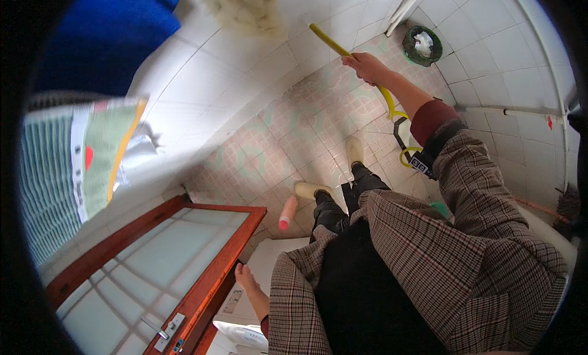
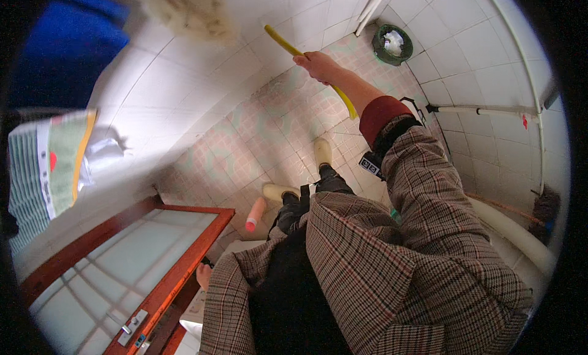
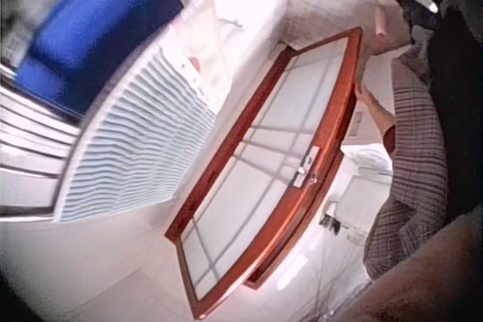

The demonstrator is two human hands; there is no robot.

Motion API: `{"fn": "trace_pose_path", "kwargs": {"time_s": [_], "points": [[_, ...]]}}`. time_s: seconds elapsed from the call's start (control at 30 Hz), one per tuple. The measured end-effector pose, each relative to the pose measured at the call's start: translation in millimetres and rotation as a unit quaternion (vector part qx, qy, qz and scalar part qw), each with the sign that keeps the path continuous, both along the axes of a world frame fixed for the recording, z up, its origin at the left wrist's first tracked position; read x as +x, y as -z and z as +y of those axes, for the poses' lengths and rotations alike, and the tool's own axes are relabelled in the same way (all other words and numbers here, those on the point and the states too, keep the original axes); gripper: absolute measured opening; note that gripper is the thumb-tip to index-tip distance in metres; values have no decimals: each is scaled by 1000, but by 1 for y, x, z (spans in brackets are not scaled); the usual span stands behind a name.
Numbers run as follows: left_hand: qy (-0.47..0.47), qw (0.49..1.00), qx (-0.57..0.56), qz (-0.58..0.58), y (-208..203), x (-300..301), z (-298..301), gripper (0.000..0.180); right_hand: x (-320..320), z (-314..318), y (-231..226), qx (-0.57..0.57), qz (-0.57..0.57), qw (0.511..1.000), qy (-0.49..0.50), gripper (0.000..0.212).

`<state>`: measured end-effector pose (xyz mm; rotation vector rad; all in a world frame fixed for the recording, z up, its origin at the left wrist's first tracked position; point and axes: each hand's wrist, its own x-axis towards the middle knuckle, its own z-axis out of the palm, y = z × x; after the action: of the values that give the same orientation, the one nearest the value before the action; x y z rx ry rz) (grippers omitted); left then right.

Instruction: The person uses a yellow hose to wet the floor and then scrubs a pair of beige slippers with a brush. They rinse the slippers under the hose and place them on the floor.

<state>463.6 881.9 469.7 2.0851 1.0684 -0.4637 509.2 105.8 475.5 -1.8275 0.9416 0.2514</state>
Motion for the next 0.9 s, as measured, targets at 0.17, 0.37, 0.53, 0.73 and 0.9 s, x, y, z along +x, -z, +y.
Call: {"fn": "trace_pose_path", "kwargs": {"time_s": [0.17, 0.37, 0.53, 0.73, 0.9], "points": [[-6, 979, -116, -167, -45, 38, -4, 51, 46, 99, -21, -49, -1, 994, -96, 50], [38, 954, -142, -261, -79, 72, 11, 73, 103, 181, -63, -49, -37, 995, -76, 45], [14, 964, -156, -216, -84, 68, 28, 75, 130, 239, -113, -54, -92, 992, -73, 44], [68, 953, -180, -232, -74, 62, 43, 74, 166, 302, -160, -20, -169, 983, -62, 43], [83, 935, -213, -272, -63, 57, 56, 74, 181, 339, -152, -40, -99, 976, -188, 50]]}}
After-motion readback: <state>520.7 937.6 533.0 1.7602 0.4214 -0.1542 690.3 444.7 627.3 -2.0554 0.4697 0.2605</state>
